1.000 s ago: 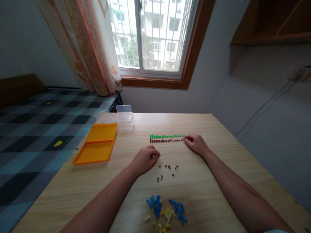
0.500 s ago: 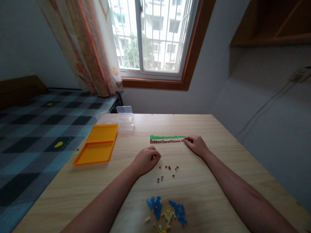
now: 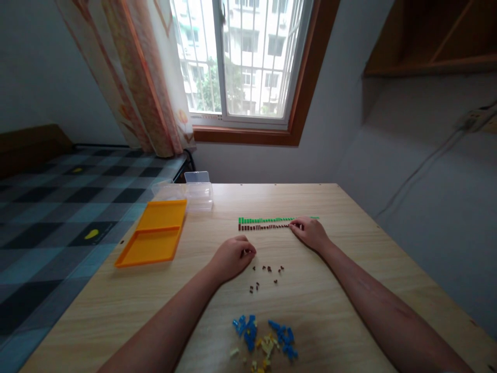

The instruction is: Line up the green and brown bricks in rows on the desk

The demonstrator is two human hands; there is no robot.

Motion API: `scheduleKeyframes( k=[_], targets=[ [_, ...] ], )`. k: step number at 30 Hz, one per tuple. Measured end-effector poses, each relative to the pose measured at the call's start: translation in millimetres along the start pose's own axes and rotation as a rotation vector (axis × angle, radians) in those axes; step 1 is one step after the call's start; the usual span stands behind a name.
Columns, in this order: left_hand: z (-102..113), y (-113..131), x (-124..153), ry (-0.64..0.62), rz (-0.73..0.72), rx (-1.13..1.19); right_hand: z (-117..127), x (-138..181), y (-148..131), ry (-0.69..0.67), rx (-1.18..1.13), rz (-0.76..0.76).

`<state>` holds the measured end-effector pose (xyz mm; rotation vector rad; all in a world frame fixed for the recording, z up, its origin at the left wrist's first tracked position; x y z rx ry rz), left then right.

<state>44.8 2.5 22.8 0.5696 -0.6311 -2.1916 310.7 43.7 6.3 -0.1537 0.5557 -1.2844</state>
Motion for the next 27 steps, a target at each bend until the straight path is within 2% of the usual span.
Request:
scheduleKeyframes(
  k=[7,17,22,27],
  targets=[
    [0,1,1,-0.001,-0.004,-0.006,1,0,2,0.033,-0.030,0.044],
    [0,0,1,-0.011,0.004,0.001,1,-1,10,-0.030,-0.046,0.068],
    [0,1,1,-0.009,-0.001,0.011,7,2,5,0.033,-0.103,0.125],
    [-1,-1,1,-0.014,-0.005,0.015,7,3,-4,-0.003,-0.079,0.191]
  ],
)
Point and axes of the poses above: each hand's wrist, its own x-axis away from the middle knuckle, its own z-axis out of the back of the hand, y = z × x, the point moved 6 cm from there along -x, towards the middle knuckle, and after that the axes turned 3 degrees about -y, right-handed, at the moved point
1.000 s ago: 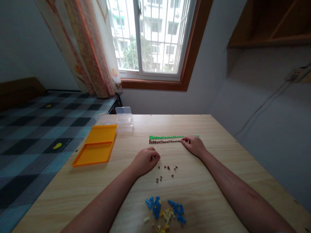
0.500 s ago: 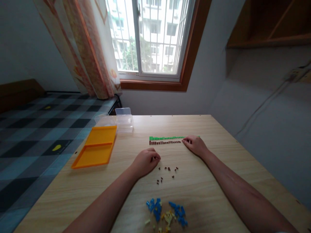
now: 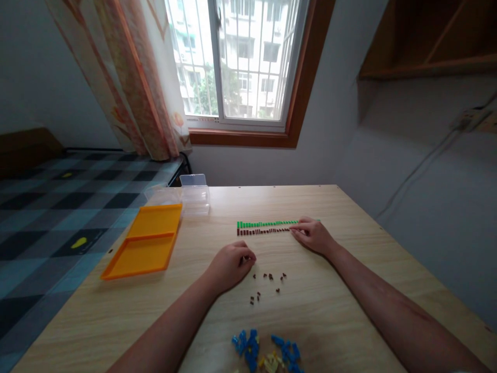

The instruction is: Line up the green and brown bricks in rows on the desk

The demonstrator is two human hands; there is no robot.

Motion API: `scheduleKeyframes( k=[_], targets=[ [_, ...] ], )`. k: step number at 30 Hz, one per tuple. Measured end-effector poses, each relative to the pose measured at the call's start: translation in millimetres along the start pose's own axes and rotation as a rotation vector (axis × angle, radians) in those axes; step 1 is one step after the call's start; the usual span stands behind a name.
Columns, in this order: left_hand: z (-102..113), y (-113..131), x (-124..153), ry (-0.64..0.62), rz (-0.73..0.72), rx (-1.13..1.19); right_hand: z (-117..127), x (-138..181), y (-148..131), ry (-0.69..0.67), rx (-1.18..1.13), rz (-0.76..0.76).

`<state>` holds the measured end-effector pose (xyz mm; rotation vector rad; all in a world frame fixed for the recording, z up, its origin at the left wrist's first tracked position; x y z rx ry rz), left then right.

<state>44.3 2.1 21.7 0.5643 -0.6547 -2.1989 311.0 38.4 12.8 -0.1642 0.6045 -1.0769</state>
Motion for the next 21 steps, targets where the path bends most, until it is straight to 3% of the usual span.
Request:
scheduleKeyframes(
  k=[9,21],
  targets=[
    [0.5,-1.0,-0.8,0.008,-0.003,-0.010,-3.1,-1.6,-1.1,-0.016,0.033,0.001],
    [1.6,1.7,-0.9,0.013,-0.013,-0.032,1.2,-1.2,6.9,0.065,-0.009,-0.031]
  ],
)
Point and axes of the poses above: each hand's wrist, its own x-axis away from the middle knuckle, its own z-axis out of the back of the hand, y = z × x, the point moved 6 cm from there along -x, towards the middle knuckle, and after that the axes turned 3 degrees about -y, right-handed, at the moved point
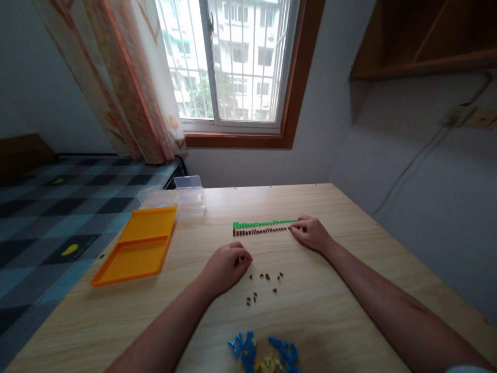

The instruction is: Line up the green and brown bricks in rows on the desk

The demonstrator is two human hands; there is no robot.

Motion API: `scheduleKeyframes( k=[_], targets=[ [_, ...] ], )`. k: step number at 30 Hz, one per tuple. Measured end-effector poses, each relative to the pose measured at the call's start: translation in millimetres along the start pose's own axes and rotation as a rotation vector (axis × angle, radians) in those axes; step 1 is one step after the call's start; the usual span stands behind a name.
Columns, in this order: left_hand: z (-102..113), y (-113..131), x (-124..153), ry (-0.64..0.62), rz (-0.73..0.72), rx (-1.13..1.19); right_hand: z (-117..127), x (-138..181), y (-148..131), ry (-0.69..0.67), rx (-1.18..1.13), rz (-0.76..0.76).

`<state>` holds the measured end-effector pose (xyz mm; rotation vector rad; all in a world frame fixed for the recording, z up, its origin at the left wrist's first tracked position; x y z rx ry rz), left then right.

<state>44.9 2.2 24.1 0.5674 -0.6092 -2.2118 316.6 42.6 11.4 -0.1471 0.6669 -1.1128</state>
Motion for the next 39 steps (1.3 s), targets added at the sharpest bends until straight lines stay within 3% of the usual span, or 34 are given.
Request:
scheduleKeyframes(
  k=[18,24,33,39],
  targets=[
    [-2,-2,0,-0.004,0.007,-0.007,-1,-2,-3,-0.020,0.010,0.027],
    [0,1,0,0.004,-0.007,-0.023,4,0,-2,0.049,-0.038,0.038],
    [-2,1,0,-0.011,-0.003,-0.040,-1,0,-3,-0.011,0.048,0.031],
    [-2,1,0,-0.028,-0.001,-0.012,6,3,-14,0.074,-0.041,0.072]
  ],
)
Point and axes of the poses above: each hand's wrist, its own x-axis away from the middle knuckle, its own z-axis out of the back of the hand, y = z × x, the point moved 6 cm from there along -x, towards the middle knuckle, and after that the axes turned 3 degrees about -y, right-handed, at the moved point
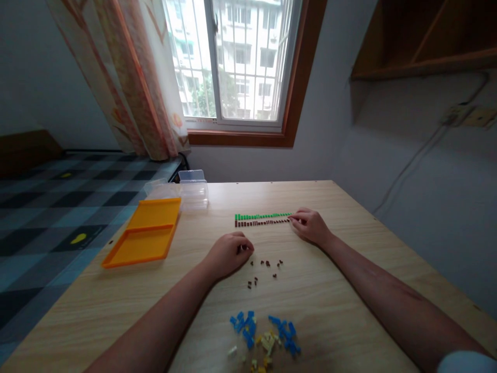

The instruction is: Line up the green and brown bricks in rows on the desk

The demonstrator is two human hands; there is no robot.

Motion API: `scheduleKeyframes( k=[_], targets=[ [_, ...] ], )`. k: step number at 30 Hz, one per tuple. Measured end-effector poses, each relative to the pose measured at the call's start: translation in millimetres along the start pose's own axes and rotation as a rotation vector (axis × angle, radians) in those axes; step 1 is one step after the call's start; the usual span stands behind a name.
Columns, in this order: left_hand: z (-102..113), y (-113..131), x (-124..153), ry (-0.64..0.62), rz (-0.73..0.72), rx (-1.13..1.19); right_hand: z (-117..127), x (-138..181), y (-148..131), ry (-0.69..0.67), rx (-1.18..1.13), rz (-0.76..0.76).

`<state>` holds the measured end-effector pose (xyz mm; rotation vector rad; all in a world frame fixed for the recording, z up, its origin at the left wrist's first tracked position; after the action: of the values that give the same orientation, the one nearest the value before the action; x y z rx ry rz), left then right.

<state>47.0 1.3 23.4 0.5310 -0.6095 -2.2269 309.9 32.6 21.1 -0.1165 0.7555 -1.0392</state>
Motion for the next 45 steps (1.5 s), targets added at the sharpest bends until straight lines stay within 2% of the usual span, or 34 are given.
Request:
scheduleKeyframes(
  k=[5,12,17,22,29,33,39,45],
  targets=[
    [1,3,1,-0.056,0.010,0.039,-8,2,-24,-0.095,-0.148,0.045],
    [-1,-1,3,-0.223,-0.023,0.241,-26,9,-88,-0.393,-0.306,0.175],
    [0,1,3,-0.259,-0.051,0.230,-32,14,-103,-0.491,-0.326,0.204],
    [-1,6,2,-0.244,-0.091,0.100,-35,17,-104,-0.536,-0.354,0.224],
    [-1,2,-1,-0.128,-0.035,0.018,-32,16,-98,-0.513,-0.278,0.215],
    [0,2,0,-0.115,-0.020,-0.006,-25,10,-84,-0.452,-0.226,0.164],
    [0,3,0,-0.130,0.001,-0.007,-23,6,-55,-0.450,-0.152,0.110],
    [1,2,0,-0.119,-0.019,0.010,-12,2,-37,-0.330,-0.090,0.021]
  ],
)
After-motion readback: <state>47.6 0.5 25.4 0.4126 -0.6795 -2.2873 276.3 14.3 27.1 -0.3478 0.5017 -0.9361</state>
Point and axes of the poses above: each hand's wrist, its own x-axis away from the middle knuckle, its own z-axis out of the back of the hand, y = z × x, the point moved 6 cm from there along -x, towards the middle knuckle, and after that the axes turned 3 degrees about -y, right-handed, at the moved point
